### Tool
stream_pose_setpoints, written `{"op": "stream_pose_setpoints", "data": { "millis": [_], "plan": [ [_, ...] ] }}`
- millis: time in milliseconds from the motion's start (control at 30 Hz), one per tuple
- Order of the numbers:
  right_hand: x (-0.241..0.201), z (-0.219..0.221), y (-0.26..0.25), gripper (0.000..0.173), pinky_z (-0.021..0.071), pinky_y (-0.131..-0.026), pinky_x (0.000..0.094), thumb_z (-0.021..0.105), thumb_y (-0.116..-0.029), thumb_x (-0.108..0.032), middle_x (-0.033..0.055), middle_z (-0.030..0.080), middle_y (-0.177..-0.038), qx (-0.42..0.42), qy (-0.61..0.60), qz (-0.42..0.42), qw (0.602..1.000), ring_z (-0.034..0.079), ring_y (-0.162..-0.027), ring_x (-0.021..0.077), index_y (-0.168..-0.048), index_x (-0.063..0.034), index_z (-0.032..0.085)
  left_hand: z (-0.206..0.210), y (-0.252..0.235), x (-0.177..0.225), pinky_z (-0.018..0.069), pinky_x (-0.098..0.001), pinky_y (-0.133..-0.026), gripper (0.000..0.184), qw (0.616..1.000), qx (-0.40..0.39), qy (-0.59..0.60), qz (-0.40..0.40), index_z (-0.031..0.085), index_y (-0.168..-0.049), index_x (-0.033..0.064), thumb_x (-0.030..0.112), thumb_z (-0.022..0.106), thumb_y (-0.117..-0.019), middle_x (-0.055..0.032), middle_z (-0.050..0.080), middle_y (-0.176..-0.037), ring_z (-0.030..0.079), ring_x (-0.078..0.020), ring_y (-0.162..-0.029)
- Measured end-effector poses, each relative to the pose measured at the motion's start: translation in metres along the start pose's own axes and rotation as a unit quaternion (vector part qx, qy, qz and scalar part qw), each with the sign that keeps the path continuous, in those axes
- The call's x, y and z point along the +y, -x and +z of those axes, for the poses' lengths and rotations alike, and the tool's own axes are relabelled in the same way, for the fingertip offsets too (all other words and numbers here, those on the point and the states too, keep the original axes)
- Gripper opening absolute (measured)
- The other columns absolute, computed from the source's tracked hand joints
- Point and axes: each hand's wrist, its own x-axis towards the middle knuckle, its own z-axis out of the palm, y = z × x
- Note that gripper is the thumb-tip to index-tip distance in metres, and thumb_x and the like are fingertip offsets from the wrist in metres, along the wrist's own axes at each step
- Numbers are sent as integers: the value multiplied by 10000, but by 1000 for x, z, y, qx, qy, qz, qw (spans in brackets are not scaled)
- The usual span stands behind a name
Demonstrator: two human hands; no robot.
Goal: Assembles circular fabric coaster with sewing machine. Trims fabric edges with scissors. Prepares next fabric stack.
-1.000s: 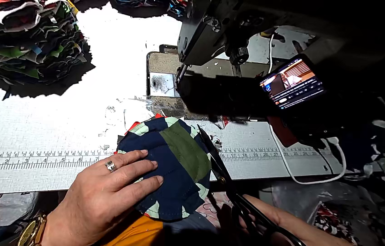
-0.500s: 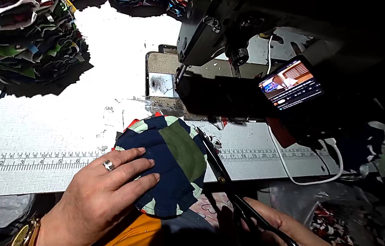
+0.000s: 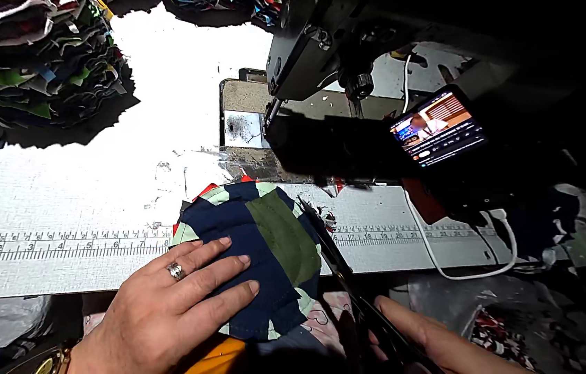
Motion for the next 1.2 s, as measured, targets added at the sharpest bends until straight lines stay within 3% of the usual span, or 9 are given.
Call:
{"op": "stream_pose_setpoints", "data": {
  "millis": [100, 200, 300, 433, 567, 667, 767, 1000, 1200],
  "plan": [
    [0, 1, -4, 544, 499, -612, 246, 551, -974, -623, 1, 589, -831, 28, 4, -16, 999, 588, -718, 50, -1042, -83, 547, 1, 1, 0, 508, -462, -1102, 316, 1000, 4, 0, -5, 651, -1304, 249, 115, 516, -1051, -36, 681, -1356, 587, -261, -1340],
    [-1, 4, -4, 357, 508, -595, 249, 594, -1003, -449, -11, 585, -817, 40, -32, -18, 999, 592, -692, 54, -1027, -95, 554, 0, 2, -2, 510, -463, -1100, 317, 1000, 1, -5, -9, 654, -1303, 251, 117, 519, -1050, -47, 683, -1350, 587, -263, -1341],
    [-3, 8, -3, 352, 506, -580, 239, 591, -1011, -455, -26, 576, -790, 48, -63, -17, 997, 589, -669, 45, -1014, -105, 556, -2, 0, -4, 507, -468, -1104, 301, 1000, 3, -4, -11, 676, -1276, 232, 109, 540, -1037, -58, 694, -1326, 591, -269, -1335],
    [-11, 16, -3, 197, 506, -539, 211, 592, -1030, -316, -69, 571, -726, 85, -102, 7, 991, 579, -596, 18, -980, -134, 538, -4, -5, -5, 512, -474, -1098, 264, 1000, 10, -6, -11, 711, -1222, 195, 103, 564, -1023, -69, 715, -1275, 611, -268, -1307],
    [0, 12, -3, 238, 527, -590, 215, 625, -1005, -368, -67, 598, -789, 58, -131, -3, 990, 605, -664, 23, -1017, -143, 550, -8, -7, -7, 511, -466, -1098, 256, 1000, 11, -14, -18, 733, -1188, 181, 93, 574, -1008, -75, 719, -1262, 611, -269, -1304],
    [9, 4, 3, 598, 495, -695, 240, 547, -954, -669, -13, 591, -918, -15, -98, -16, 995, 590, -825, 50, -1110, -93, 527, -11, -6, -10, 498, -469, -1113, 254, 999, 12, -14, -28, 736, -1189, 162, 106, 582, -995, -78, 714, -1278, 606, -271, -1313],
    [9, 2, 12, 766, 496, -685, 286, 491, -892, -799, 38, 590, -907, -39, -79, -9, 996, 597, -824, 103, -1103, -64, 529, -11, -5, -11, 495, -462, -1118, 250, 999, 17, 3, -38, 734, -1191, 142, 118, 581, -995, -90, 709, -1281, 598, -277, -1319],
    [1, 7, 13, 687, 469, -651, 265, 528, -932, -713, 26, 556, -870, -34, -36, 10, 999, 561, -775, 72, -1110, -50, 529, -7, -5, -8, 511, -454, -1110, 242, 998, 22, 39, -38, 727, -1202, 163, 153, 576, -1013, -73, 707, -1288, 602, -260, -1316],
    [4, 11, -3, 615, 467, -677, 204, 532, -946, -692, -28, 555, -891, -27, -93, -29, 995, 556, -799, 13, -1094, -95, 521, -6, -4, -9, 510, -449, -1109, 240, 998, 21, 42, -30, 727, -1208, 180, 167, 594, -1009, -69, 706, -1292, 597, -263, -1322]
  ]
}}
